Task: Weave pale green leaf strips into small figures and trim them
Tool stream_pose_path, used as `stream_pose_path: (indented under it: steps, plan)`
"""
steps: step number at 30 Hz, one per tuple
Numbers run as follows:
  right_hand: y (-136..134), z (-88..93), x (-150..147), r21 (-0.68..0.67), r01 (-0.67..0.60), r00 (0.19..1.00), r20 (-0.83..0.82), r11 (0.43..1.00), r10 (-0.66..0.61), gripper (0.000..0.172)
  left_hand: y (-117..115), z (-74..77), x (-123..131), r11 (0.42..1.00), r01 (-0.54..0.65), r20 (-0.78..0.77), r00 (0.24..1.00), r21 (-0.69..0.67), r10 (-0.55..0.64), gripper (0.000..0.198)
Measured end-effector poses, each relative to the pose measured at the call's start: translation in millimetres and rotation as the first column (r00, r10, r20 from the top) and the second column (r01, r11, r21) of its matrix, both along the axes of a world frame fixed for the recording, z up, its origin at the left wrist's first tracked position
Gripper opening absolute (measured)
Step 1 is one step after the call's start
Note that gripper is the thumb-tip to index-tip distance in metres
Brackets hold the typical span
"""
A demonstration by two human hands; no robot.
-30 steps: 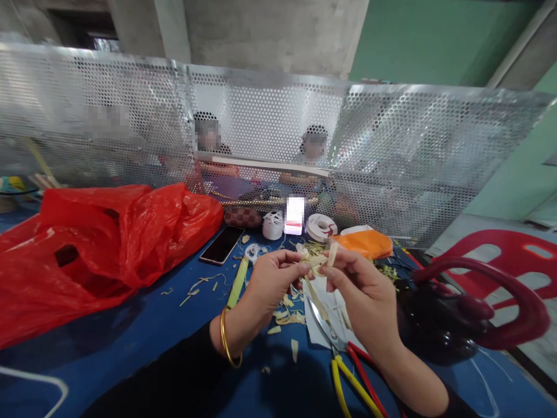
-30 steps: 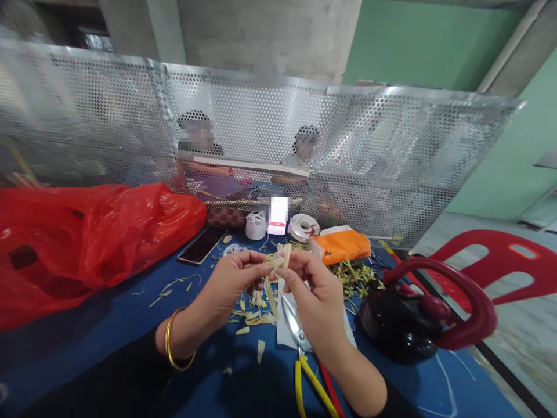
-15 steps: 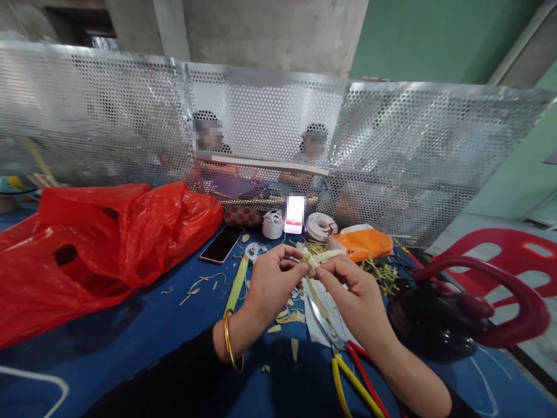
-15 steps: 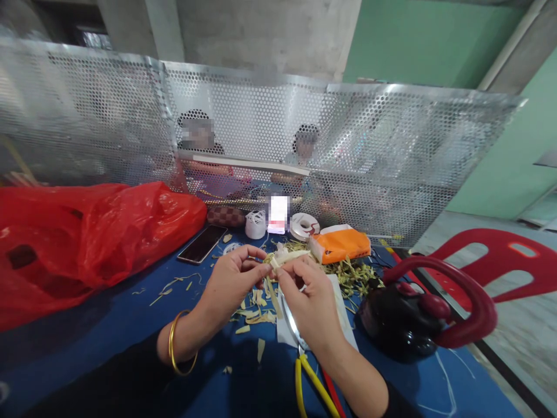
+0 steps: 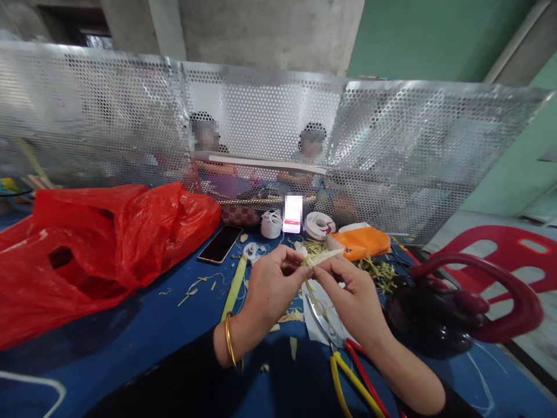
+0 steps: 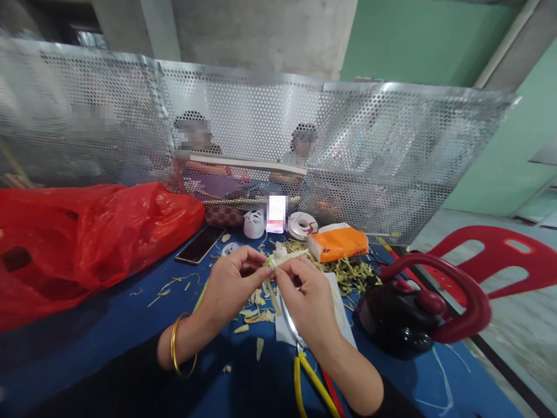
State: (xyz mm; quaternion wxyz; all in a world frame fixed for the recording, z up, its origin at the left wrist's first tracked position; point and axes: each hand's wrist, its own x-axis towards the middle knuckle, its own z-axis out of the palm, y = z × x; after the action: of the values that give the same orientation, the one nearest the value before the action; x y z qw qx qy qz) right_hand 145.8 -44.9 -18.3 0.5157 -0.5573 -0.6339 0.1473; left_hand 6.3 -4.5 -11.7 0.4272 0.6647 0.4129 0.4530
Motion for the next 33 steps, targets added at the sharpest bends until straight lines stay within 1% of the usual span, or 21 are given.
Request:
stream_pose_path:
  steps: [6, 10, 13, 17, 20, 24, 26, 29, 31, 33]
  plan:
    - [-1, 0.2, 1, 0.035, -0.034, 0.999, 0.022, 0.999, 0.033, 0.024, 0, 1.9, 0, 1.000, -0.003, -0.012, 1.000, 0.019, 0.003, 0.007]
    - [-1, 0.3, 1, 0.056, -0.038, 0.999, 0.021, 0.998, 0.037, 0.023, -1, 4.3, 0, 1.000, -0.007, -0.009, 1.000, -0.010, 0.007, 0.008]
    - [-1, -0.2, 1, 0.039, -0.012, 1.000, 0.011, 0.999, 0.011, 0.023, -2, 5.1, 1, 0.999, -0.002, -0.013, 1.000, -0.037, 0.002, 0.010]
    - [0, -1.0, 1, -0.004, 0.017, 1.000, 0.013, 1.000, -0.017, 0.024, -2, 2.6, 2, 0.999, 0.004, -0.015, 1.000, -0.034, -0.005, 0.012]
    - [-1, -1.6, 1, -0.045, 0.029, 1.000, 0.011, 0.999, -0.028, 0.024, -1, -1.5, 1, 1.000, 0.013, -0.018, 1.000, -0.006, -0.013, 0.012]
    - [0, -3.6, 0, -0.084, 0.049, 0.994, -0.090, 0.995, -0.056, 0.016, 1, -9.1, 2, 0.999, 0.014, -0.053, 0.999, 0.045, -0.011, 0.010]
    - [0, -4.2, 0, -0.074, 0.072, 0.991, -0.104, 0.995, -0.079, 0.018, 1, -12.3, 2, 0.997, 0.027, -0.081, 0.997, 0.078, -0.020, 0.010]
    - [1, -3.2, 2, -0.064, 0.085, 0.993, -0.074, 0.994, -0.090, 0.021, 0, -13.1, 2, 0.990, 0.041, -0.161, 0.987, 0.133, -0.019, 0.009]
    - [1, -1.5, 4, -0.089, 0.067, 0.995, -0.062, 0.994, -0.072, 0.022, -1, -11.3, 0, 0.983, 0.054, -0.215, 0.977, 0.176, -0.015, 0.010]
    - [3, 0.1, 8, -0.138, 0.012, 0.998, -0.062, 0.990, -0.021, 0.022, -2, -9.1, -1, 0.973, 0.081, -0.262, 0.965, 0.218, -0.021, 0.011]
